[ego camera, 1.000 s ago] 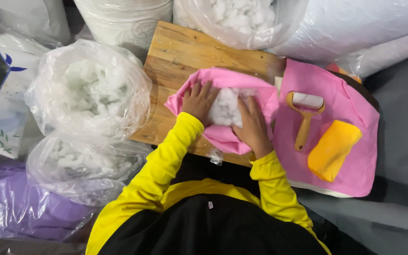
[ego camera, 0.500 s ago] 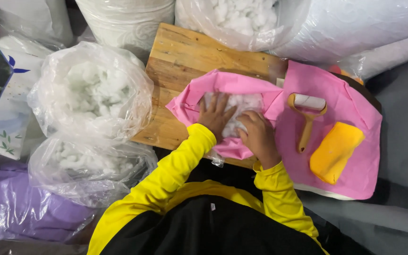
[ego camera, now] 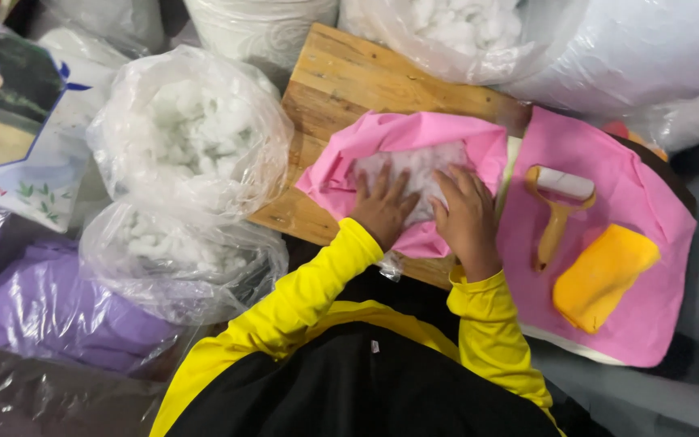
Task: The person stuffs a pink pillow with white cotton batting, repeatedly taking handfuls from a nearby bag and pressing the material into the pillow's opening. They smooth the surface and adjust the fabric to distribute the filling evenly.
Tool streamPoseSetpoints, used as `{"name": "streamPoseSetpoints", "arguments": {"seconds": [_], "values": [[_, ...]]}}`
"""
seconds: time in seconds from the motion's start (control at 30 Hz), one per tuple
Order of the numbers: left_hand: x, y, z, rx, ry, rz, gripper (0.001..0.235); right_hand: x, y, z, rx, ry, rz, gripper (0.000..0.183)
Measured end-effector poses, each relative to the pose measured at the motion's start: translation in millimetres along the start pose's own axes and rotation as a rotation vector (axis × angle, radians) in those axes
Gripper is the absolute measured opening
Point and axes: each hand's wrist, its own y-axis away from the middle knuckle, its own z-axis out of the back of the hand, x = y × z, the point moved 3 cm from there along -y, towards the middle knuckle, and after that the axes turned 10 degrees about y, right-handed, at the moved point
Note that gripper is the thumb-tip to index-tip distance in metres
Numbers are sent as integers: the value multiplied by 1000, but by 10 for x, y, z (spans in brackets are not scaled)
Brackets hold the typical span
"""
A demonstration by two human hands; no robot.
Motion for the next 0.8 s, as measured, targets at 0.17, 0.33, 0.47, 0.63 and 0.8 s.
{"name": "streamPoseSetpoints", "arguments": {"seconds": [0.17,0.33,0.47,0.63,0.8], "values": [[252,370,84,-473,144,-256,60,278,17,317,-142,-60,9,34],[745,1319,720,-974,369,-408,30,511,136,558,-307,-137,14,21],[1576,2008,703,-1085,307,52,28,845,-28,732,-432,-236,74,13],[2540,2068,835,-1159,208,234,28,1855,-570,634,-456,-533,172,10],[3718,989,678,-857,184,373,50,2893,-1369,-413,-118,-745,235,25]]}}
